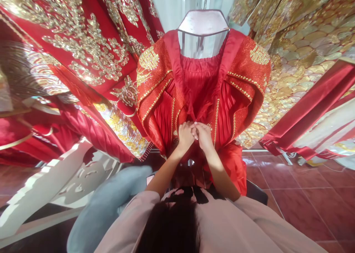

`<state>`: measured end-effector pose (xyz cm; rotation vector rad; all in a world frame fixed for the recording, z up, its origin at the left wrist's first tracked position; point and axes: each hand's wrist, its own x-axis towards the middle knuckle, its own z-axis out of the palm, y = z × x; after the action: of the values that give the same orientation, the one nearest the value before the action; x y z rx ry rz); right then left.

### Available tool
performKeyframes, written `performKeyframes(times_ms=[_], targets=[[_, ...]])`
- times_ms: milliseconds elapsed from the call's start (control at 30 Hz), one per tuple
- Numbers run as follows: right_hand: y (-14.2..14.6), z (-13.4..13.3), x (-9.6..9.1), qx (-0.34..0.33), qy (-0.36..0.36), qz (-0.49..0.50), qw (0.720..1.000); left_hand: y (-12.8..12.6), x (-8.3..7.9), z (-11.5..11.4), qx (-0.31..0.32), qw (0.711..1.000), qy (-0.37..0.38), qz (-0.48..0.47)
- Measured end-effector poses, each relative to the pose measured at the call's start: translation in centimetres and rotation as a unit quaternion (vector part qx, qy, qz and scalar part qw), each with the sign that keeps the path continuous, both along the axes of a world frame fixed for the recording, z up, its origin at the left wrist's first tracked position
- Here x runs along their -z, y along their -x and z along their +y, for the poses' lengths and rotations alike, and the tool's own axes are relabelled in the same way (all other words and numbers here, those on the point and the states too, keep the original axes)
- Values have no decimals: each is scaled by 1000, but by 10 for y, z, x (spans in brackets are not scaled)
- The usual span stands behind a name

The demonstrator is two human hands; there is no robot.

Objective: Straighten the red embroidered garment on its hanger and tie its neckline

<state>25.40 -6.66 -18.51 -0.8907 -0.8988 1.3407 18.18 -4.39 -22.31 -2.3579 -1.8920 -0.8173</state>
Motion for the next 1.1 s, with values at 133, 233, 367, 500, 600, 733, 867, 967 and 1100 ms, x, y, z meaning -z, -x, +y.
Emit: performKeyframes(times_ms=[133, 233, 367, 500, 600, 733, 867, 967, 1100], targets=[[8, 11, 7, 7, 21, 19, 1000, 0, 6, 0, -37, 996, 78, -14], [14, 17, -1, 38, 42, 44, 997, 0, 4, -1, -43, 995, 89, -18], [17, 27, -40, 71, 21, 43, 996, 0, -1, -5, -70, 992, 108, -15], [18, 34, -72, 89, -54, 25, 994, 1, -4, -11, -72, 991, 109, -20], [19, 32, -68, 94, -83, 15, 992, 6, -4, -17, -60, 992, 101, -41], [21, 32, -57, 117, -98, -18, 988, 10, 0, -22, -49, 993, 99, -47], [22, 37, -65, 107, -107, -40, 988, 9, 2, -21, -44, 993, 104, -36], [18, 34, -67, 124, -123, -100, 980, 10, 0, -19, -38, 991, 124, -29], [11, 26, -62, 220, -148, -243, 933, 15, -5, -21, -23, 989, 140, -28]])
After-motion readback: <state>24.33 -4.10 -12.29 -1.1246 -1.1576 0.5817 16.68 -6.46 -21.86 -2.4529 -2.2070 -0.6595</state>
